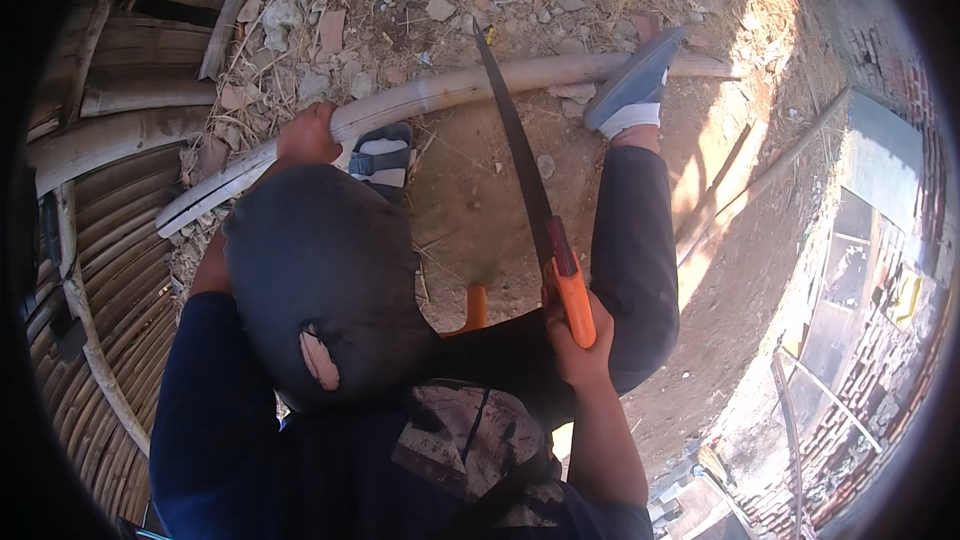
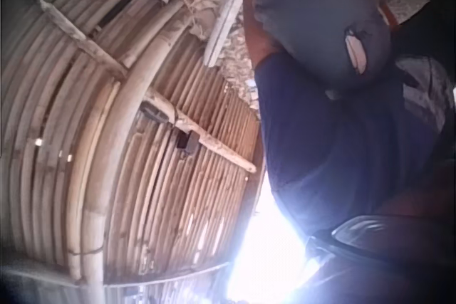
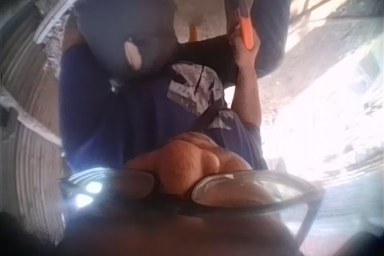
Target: The person saws a bamboo pole using a hand saw while holding it steady with their left hand.
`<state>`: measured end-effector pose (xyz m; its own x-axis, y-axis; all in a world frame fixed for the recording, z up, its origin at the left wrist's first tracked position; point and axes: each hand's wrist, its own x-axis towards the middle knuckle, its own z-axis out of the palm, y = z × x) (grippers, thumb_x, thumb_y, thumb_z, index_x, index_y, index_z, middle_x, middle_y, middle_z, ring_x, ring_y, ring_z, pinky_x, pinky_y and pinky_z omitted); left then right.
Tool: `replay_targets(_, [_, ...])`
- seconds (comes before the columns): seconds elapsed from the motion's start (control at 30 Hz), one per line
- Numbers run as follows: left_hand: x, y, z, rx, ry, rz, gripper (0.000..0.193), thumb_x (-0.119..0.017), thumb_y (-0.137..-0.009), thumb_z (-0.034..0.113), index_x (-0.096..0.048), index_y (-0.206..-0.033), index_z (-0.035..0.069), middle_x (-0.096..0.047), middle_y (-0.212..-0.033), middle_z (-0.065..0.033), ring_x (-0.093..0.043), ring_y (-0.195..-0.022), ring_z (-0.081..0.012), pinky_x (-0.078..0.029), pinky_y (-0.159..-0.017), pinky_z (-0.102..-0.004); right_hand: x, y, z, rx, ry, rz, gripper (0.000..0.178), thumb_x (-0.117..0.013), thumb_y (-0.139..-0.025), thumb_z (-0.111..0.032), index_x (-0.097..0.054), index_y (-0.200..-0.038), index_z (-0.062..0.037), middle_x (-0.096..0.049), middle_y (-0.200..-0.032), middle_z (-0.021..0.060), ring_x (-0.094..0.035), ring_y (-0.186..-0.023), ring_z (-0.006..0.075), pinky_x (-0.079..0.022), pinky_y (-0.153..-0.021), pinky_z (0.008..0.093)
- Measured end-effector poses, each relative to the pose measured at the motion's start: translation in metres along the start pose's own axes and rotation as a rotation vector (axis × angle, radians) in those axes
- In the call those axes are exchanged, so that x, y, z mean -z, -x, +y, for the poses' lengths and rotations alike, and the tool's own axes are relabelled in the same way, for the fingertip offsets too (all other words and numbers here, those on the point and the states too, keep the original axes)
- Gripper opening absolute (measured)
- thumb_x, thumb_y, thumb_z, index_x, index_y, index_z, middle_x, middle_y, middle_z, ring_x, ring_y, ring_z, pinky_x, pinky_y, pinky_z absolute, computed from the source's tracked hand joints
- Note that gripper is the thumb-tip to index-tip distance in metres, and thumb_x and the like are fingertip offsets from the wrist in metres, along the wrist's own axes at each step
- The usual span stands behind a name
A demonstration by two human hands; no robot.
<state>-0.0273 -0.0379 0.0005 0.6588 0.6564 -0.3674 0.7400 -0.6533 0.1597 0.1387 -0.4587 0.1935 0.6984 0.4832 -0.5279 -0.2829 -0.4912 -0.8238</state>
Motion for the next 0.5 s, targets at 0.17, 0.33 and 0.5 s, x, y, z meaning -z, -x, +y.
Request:
replay_targets(0.17, [-0.008, -0.003, 0.007, -0.028, 0.041, -0.06, 0.06, -0.078, -0.073, 0.015, -0.061, -0.13, 0.012, -0.066, -0.127, -0.0126, -0.065, -0.121, -0.035, -0.053, -0.102, -0.0504, -0.028, -0.058, 0.019, 0.001, 0.103, -0.021, 0.005, -0.061, -0.085, -0.004, -0.059, -0.09, -0.0018, -0.061, -0.079, 0.0026, -0.056, -0.07, 0.0088, -0.047, -0.066, 0.0269])
replay_targets(0.33, [-0.001, -0.001, -0.007, 0.006, 0.014, -0.084, 0.059, -0.078, -0.073, 0.017, -0.061, -0.129, 0.012, -0.065, -0.128, -0.0125, -0.065, -0.122, -0.035, -0.052, -0.102, -0.0519, -0.011, -0.015, -0.008, -0.029, 0.1, -0.02, 0.014, -0.06, -0.085, -0.001, -0.063, -0.099, 0.0002, -0.063, -0.087, 0.003, -0.06, -0.077, 0.0105, -0.049, -0.071, 0.0291])
replay_targets(0.5, [-0.01, -0.001, 0.002, 0.0, -0.004, -0.046, 0.058, -0.077, -0.074, 0.018, -0.061, -0.129, 0.013, -0.066, -0.126, -0.0124, -0.065, -0.122, -0.0345, -0.052, -0.102, -0.0534, -0.009, -0.01, 0.005, 0.018, 0.28, -0.016, 0.024, -0.062, -0.084, -0.001, -0.064, -0.108, 0.0015, -0.063, -0.088, 0.0026, -0.062, -0.077, 0.0131, -0.05, -0.073, 0.031])
